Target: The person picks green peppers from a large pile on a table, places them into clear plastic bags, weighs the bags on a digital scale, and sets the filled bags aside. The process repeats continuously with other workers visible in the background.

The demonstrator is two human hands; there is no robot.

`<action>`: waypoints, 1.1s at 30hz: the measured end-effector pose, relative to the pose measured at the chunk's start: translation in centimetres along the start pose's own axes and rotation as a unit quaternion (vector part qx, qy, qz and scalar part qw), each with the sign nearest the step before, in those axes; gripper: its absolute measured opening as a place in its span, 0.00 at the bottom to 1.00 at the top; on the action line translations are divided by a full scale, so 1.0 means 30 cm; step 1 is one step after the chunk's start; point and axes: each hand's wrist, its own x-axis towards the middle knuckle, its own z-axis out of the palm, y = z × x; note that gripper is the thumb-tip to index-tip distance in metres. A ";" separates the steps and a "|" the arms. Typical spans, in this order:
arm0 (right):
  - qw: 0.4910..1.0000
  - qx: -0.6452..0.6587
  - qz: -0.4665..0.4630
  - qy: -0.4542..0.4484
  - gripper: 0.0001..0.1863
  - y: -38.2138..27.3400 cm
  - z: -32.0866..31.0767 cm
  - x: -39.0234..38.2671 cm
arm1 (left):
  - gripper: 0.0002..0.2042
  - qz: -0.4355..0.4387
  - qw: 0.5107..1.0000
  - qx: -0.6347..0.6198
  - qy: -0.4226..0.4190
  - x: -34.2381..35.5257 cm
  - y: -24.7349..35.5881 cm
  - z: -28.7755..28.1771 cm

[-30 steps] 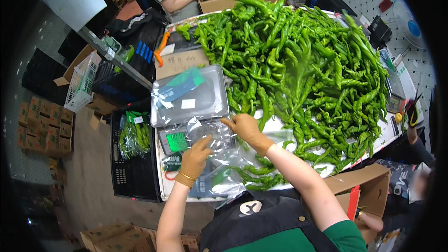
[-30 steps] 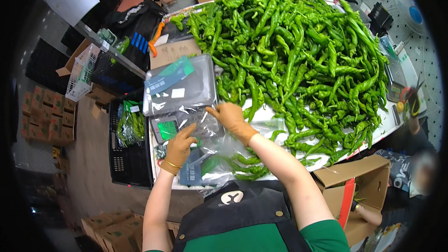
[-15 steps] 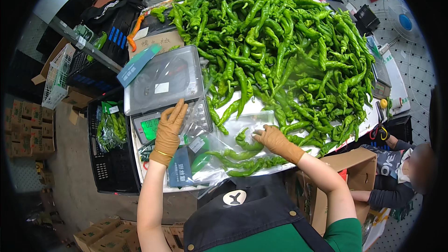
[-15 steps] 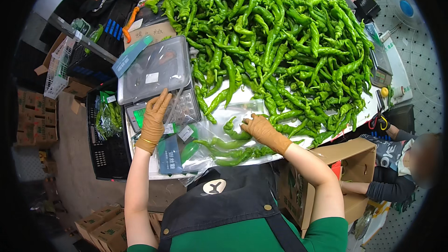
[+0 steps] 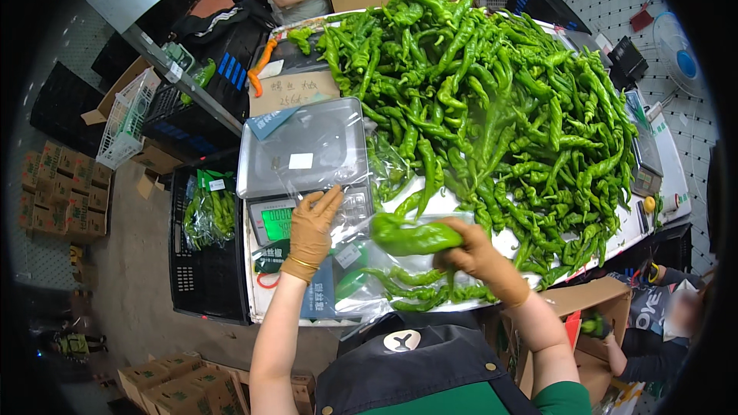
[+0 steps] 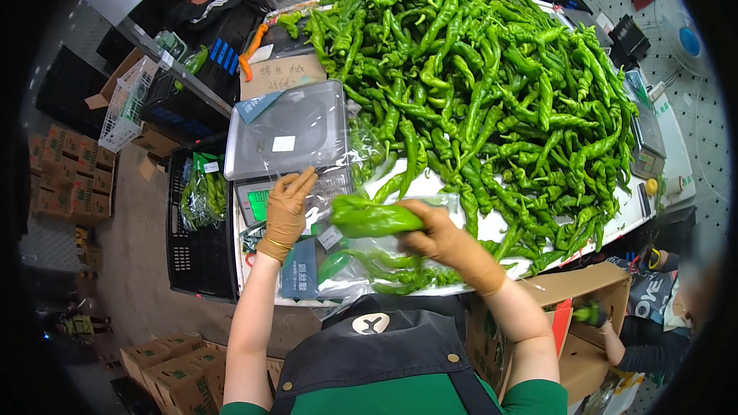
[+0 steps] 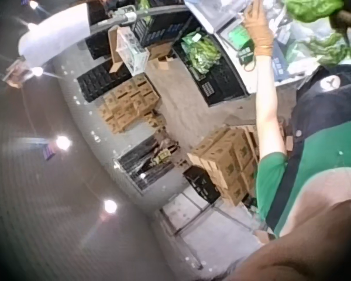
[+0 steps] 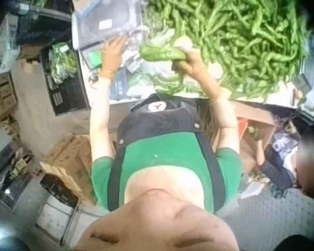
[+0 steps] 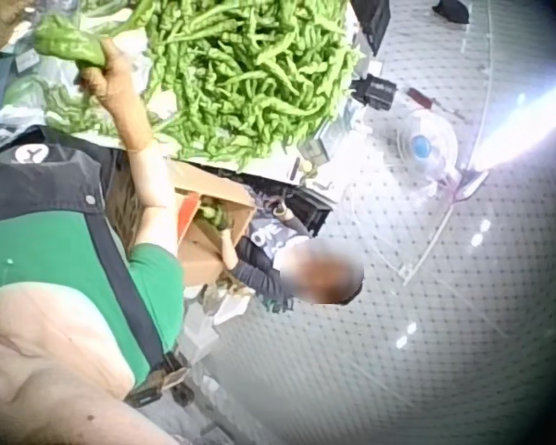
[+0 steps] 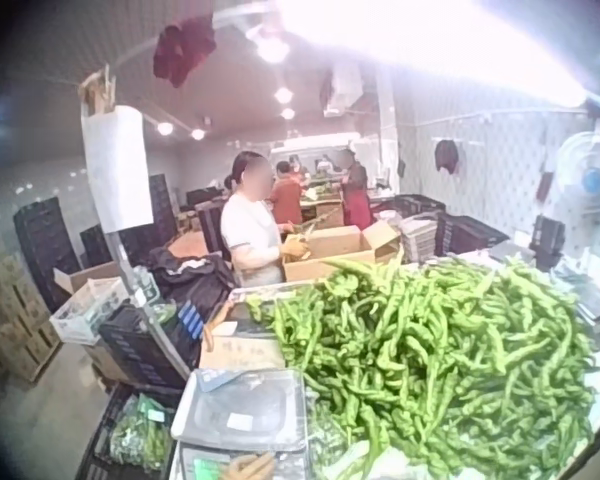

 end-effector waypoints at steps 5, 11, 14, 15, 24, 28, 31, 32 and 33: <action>0.947 0.274 0.169 0.013 0.23 0.197 0.198 0.198 | 0.40 -0.080 0.993 -0.074 0.035 0.014 0.019 0.013; 0.840 0.478 0.239 0.094 0.28 0.229 0.328 0.301 | 0.41 -0.048 0.998 0.011 0.034 0.004 0.070 -0.029; 0.785 0.559 0.266 0.032 0.23 0.222 0.317 0.334 | 0.40 -0.013 0.999 0.042 -0.006 -0.028 0.075 -0.018; 0.819 0.516 0.243 0.055 0.22 0.202 0.324 0.350 | 0.40 -0.001 0.998 0.062 -0.016 -0.038 0.079 -0.017; 0.983 0.149 0.109 0.018 0.18 0.243 0.238 0.470 | 0.45 -0.040 0.989 -0.144 0.016 -0.035 0.090 -0.071; 0.981 0.166 0.101 0.001 0.16 0.294 0.267 0.576 | 0.45 -0.036 0.992 -0.122 -0.022 -0.038 0.095 -0.068; 0.973 0.184 0.114 0.081 0.19 0.420 0.319 0.635 | 0.33 -0.031 0.993 -0.111 0.007 -0.029 0.082 -0.062; 0.968 0.217 0.094 0.079 0.20 0.440 0.330 0.674 | 0.34 -0.029 0.988 -0.143 0.046 -0.069 0.064 -0.022; 0.972 0.164 0.114 0.126 0.11 0.452 0.318 0.700 | 0.36 -0.031 0.992 -0.110 0.046 -0.051 0.113 -0.080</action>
